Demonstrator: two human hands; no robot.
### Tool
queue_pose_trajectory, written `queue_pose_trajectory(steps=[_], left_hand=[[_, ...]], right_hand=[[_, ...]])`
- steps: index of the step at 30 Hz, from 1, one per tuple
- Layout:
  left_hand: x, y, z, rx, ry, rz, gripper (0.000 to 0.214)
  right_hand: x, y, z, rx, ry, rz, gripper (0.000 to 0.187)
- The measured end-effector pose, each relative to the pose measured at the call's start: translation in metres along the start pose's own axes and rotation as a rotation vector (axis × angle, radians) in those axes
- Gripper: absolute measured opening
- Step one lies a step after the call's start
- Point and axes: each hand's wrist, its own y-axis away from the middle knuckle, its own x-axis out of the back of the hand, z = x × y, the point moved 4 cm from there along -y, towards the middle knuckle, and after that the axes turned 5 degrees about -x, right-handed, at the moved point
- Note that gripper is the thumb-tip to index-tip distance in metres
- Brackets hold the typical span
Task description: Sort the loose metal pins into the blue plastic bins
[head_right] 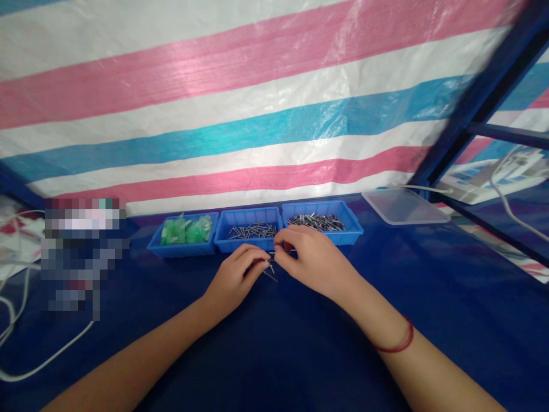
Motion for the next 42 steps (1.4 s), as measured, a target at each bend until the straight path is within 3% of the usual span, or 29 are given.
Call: queue_pose_trajectory(steps=[3,6,9,13,15,17,20,25,30,35,42], left_hand=[[0.004,0.002,-0.006,0.145,0.166,0.086,0.017],[0.000,0.004,-0.010,0.222,0.227,0.076,0.016],[-0.004,0.005,-0.012,0.237,0.202,0.056,0.014],[0.000,0.004,-0.009,0.197,0.137,0.121,0.016],[0.001,0.005,0.000,0.101,0.049,0.055,0.021],[-0.001,0.008,0.010,-0.007,-0.058,-0.099,0.044],[-0.004,0.014,0.016,-0.059,-0.218,-0.249,0.064],[-0.005,0.015,0.013,-0.031,-0.425,-0.300,0.052],[0.002,0.013,0.011,0.183,-0.566,-0.368,0.056],[0.019,0.018,0.019,0.315,-0.531,-0.512,0.056],[0.026,0.020,0.018,0.265,-0.544,-0.608,0.023]], right_hand=[[-0.007,0.003,-0.011,0.072,-0.159,-0.144,0.014],[-0.018,0.005,-0.013,0.078,-0.149,-0.182,0.017],[-0.028,0.005,-0.009,0.064,-0.043,-0.178,0.018],[-0.028,0.005,-0.004,0.021,0.045,-0.240,0.018],[-0.021,0.004,-0.002,-0.008,0.065,-0.245,0.020],[-0.014,0.004,-0.001,-0.035,0.088,-0.221,0.020],[-0.008,0.003,0.000,-0.057,0.136,-0.186,0.020],[-0.017,0.006,0.002,-0.053,0.168,-0.258,0.023],[-0.032,0.015,0.008,-0.113,0.229,-0.370,0.031],[-0.039,0.017,0.010,-0.114,0.238,-0.409,0.036],[-0.042,0.014,0.009,-0.118,0.254,-0.397,0.030]])
